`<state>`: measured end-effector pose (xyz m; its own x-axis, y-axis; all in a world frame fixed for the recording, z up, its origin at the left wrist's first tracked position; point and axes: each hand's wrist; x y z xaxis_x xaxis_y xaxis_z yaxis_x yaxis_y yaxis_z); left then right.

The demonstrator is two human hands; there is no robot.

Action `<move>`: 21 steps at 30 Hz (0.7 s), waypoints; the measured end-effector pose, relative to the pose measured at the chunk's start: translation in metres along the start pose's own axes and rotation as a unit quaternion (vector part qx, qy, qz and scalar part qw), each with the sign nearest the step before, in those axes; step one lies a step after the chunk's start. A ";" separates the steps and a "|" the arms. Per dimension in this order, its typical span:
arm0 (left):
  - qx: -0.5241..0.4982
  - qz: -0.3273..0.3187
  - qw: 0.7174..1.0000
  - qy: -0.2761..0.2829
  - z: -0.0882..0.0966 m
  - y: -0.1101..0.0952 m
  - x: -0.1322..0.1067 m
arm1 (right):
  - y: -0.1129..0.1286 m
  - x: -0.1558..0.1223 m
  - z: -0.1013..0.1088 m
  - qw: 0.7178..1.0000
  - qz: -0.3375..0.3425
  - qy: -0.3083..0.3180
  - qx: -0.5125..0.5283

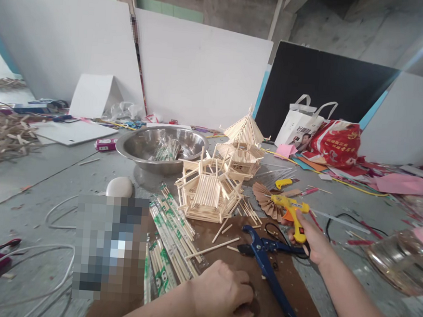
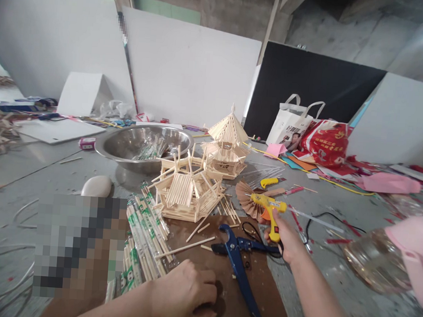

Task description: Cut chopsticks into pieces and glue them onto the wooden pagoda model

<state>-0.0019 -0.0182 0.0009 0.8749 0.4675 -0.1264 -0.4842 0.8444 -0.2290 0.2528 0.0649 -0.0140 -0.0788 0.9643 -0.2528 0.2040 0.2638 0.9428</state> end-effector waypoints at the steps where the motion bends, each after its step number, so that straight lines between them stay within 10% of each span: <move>1: 0.000 0.000 1.000 -0.002 0.000 0.000 0.000 | 0.000 0.000 0.000 1.000 0.001 0.000 0.001; 21: 0.002 -0.003 1.000 0.003 0.001 0.000 0.000 | -0.001 0.001 0.001 1.000 0.002 -0.008 -0.004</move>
<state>-0.0018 -0.0173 0.0021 0.8780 0.4607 -0.1301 -0.4786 0.8486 -0.2254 0.2536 0.0660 -0.0153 -0.0633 0.9655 -0.2526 0.1969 0.2603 0.9453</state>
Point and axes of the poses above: each hand's wrist, its own x-axis towards the middle knuckle, its own z-axis out of the back of the hand, y = z × x, and after that the axes turned 12 degrees about y, right-handed
